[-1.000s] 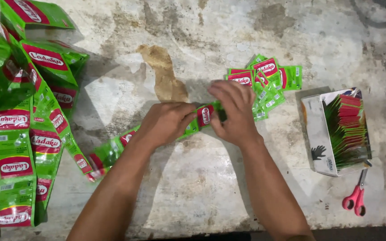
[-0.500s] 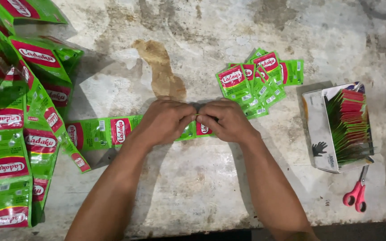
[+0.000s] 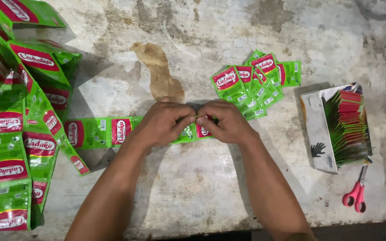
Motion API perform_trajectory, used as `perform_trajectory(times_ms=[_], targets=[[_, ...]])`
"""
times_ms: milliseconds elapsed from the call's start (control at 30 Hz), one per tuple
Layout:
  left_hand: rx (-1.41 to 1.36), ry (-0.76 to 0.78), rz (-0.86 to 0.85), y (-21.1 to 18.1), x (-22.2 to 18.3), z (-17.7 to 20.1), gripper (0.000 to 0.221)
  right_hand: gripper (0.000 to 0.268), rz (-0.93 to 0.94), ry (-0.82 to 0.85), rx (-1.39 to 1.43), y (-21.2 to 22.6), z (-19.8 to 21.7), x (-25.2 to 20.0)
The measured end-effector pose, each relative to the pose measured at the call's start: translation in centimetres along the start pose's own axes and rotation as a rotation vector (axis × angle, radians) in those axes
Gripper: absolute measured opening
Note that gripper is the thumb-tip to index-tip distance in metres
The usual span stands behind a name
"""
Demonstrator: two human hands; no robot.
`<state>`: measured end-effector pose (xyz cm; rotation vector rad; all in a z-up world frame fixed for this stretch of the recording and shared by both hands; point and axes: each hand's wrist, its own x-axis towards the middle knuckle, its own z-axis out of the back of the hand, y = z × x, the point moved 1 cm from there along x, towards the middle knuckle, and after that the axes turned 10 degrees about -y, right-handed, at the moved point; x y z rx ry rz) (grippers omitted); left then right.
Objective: Using scissors to cut individual spice packets from a long strip and organizing them into a box.
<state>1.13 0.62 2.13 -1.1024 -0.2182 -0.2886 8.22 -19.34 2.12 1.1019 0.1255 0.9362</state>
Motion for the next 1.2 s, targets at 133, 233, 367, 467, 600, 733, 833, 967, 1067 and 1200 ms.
perform_trajectory(times_ms=[133,233,367,467,600,733,833,967,1067,1200], targets=[[0.032,0.061,0.016,-0.6,0.2,0.4,0.016,0.02,-0.016,0.076,-0.072,1.5,0.6,0.3],[0.038,0.088,0.053,0.1,0.0,0.0,0.015,0.016,-0.024,0.088,-0.077,1.5,0.3,0.4],[-0.028,0.082,0.066,0.8,-0.4,-0.5,0.014,0.015,-0.018,0.093,-0.068,0.9,0.2,0.2],[-0.055,0.035,0.065,1.0,-0.5,-0.7,0.016,0.013,-0.031,0.052,0.019,0.3,0.1,0.0],[-0.132,0.007,0.091,1.3,-0.5,-1.0,0.016,0.014,-0.026,-0.002,0.05,0.2,0.1,-0.2],[-0.182,-0.037,0.045,2.1,-0.6,-1.4,0.014,0.015,-0.008,-0.028,0.052,0.2,0.0,-0.1],[-0.198,-0.048,0.033,2.0,-0.7,-1.3,0.012,0.014,-0.006,-0.049,0.079,0.7,0.0,0.1],[-0.234,-0.047,0.045,2.6,-0.8,-1.8,0.012,0.013,-0.007,-0.055,0.085,0.3,0.0,0.0],[-0.266,-0.068,0.049,3.2,-1.0,-2.2,0.009,0.014,-0.008,-0.068,0.101,0.5,0.0,-0.1],[-0.298,-0.082,0.062,3.6,-1.2,-2.5,0.01,0.012,-0.015,-0.085,0.14,0.8,0.0,0.0]])
